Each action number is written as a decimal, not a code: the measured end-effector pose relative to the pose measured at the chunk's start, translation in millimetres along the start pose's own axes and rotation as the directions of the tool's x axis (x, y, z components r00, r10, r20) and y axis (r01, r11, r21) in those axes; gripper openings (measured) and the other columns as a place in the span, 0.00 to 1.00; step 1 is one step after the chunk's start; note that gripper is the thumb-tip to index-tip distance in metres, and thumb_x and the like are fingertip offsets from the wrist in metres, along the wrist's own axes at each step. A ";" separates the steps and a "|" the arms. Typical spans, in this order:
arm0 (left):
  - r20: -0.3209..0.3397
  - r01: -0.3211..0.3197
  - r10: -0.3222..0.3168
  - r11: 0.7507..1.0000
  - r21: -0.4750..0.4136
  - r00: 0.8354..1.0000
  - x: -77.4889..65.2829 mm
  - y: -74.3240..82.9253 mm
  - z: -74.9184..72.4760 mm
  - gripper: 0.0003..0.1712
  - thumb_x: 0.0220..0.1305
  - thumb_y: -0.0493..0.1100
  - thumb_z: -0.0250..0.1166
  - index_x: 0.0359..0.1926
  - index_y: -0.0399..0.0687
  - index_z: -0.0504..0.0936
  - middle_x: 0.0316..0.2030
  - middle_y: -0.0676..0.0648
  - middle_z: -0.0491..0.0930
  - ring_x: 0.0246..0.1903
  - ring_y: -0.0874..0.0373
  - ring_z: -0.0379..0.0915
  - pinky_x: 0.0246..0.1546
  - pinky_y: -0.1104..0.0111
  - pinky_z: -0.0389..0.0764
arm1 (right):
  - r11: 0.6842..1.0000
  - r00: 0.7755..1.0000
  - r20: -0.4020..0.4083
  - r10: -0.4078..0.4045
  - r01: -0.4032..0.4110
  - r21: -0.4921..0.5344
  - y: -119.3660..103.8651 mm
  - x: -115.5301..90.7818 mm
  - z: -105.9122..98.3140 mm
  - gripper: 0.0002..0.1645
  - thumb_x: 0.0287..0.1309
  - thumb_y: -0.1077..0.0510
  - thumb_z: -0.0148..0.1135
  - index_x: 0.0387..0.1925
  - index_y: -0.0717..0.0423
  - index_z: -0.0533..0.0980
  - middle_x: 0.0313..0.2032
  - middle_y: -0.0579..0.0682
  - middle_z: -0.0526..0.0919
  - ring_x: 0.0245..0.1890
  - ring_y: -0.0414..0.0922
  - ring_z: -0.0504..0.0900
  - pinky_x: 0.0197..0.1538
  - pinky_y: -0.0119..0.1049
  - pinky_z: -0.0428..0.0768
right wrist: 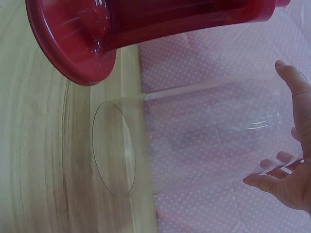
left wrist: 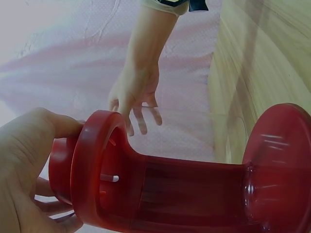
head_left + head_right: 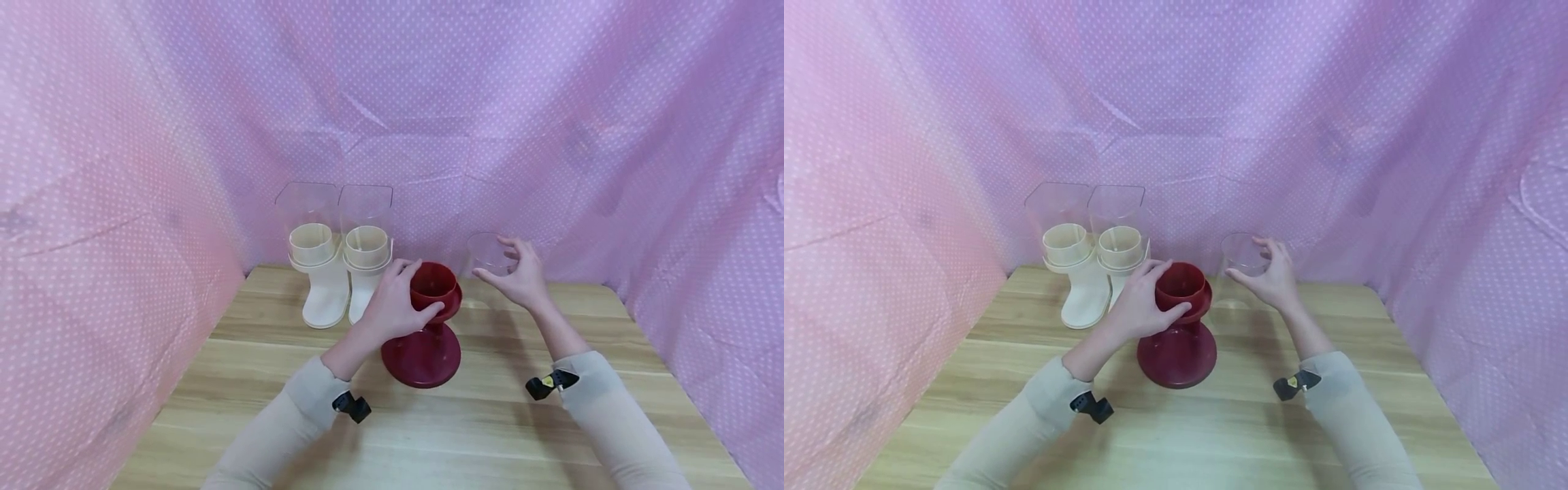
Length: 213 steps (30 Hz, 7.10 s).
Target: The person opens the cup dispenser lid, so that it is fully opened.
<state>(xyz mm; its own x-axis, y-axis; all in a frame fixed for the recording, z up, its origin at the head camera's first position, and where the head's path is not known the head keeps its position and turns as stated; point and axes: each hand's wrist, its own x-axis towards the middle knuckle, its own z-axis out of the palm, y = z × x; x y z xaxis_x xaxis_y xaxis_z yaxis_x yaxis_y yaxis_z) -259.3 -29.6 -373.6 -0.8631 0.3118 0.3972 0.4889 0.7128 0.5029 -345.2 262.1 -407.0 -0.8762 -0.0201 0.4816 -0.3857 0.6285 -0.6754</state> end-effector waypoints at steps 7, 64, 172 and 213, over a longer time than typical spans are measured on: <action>-0.001 0.020 -0.020 0.999 0.045 1.000 15.4 -3.8 4.3 0.48 0.61 0.59 0.76 0.75 0.40 0.72 0.69 0.41 0.74 0.67 0.47 0.72 0.63 0.53 0.85 | 1.000 1.000 -0.016 -0.017 0.017 0.008 -0.5 0.8 0.3 0.51 0.48 0.51 0.87 0.69 0.63 0.72 0.67 0.66 0.75 0.63 0.70 0.79 0.61 0.64 0.84; 0.050 0.029 -0.033 0.995 0.095 0.998 96.3 -29.9 28.7 0.49 0.68 0.59 0.68 0.79 0.37 0.64 0.74 0.36 0.66 0.73 0.38 0.65 0.74 0.48 0.74 | 1.000 0.999 -0.031 0.018 -0.018 0.003 15.4 -4.3 -19.0 0.49 0.49 0.51 0.87 0.69 0.60 0.73 0.68 0.62 0.76 0.63 0.68 0.81 0.57 0.60 0.86; -0.497 -0.374 0.226 0.901 -0.221 0.838 -50.3 27.4 -18.8 0.50 0.50 0.40 0.86 0.73 0.32 0.74 0.55 0.35 0.88 0.48 0.45 0.90 0.39 0.71 0.90 | 0.880 0.939 -0.171 -0.300 0.341 0.330 -132.0 -110.3 -10.1 0.52 0.38 0.83 0.80 0.70 0.63 0.76 0.60 0.63 0.86 0.52 0.29 0.88 0.41 0.37 0.90; -0.114 -0.326 0.354 0.630 -0.705 0.928 -26.9 -36.3 13.6 0.38 0.73 0.42 0.62 0.74 0.22 0.63 0.73 0.23 0.68 0.65 0.25 0.75 0.60 0.58 0.85 | 0.740 0.929 -0.110 -0.354 0.350 0.574 -103.3 -115.3 -9.0 0.33 0.56 0.82 0.52 0.65 0.83 0.66 0.60 0.46 0.82 0.56 0.36 0.84 0.45 0.28 0.89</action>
<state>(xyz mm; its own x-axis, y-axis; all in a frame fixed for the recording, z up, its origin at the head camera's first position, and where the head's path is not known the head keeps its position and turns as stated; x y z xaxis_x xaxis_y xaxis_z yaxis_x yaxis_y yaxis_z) -255.6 -55.3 -413.0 -0.6141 0.4699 0.6341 0.6786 -0.0959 0.7282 -201.7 206.5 -387.8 -0.6455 -0.1553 0.7478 -0.7582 0.0120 -0.6519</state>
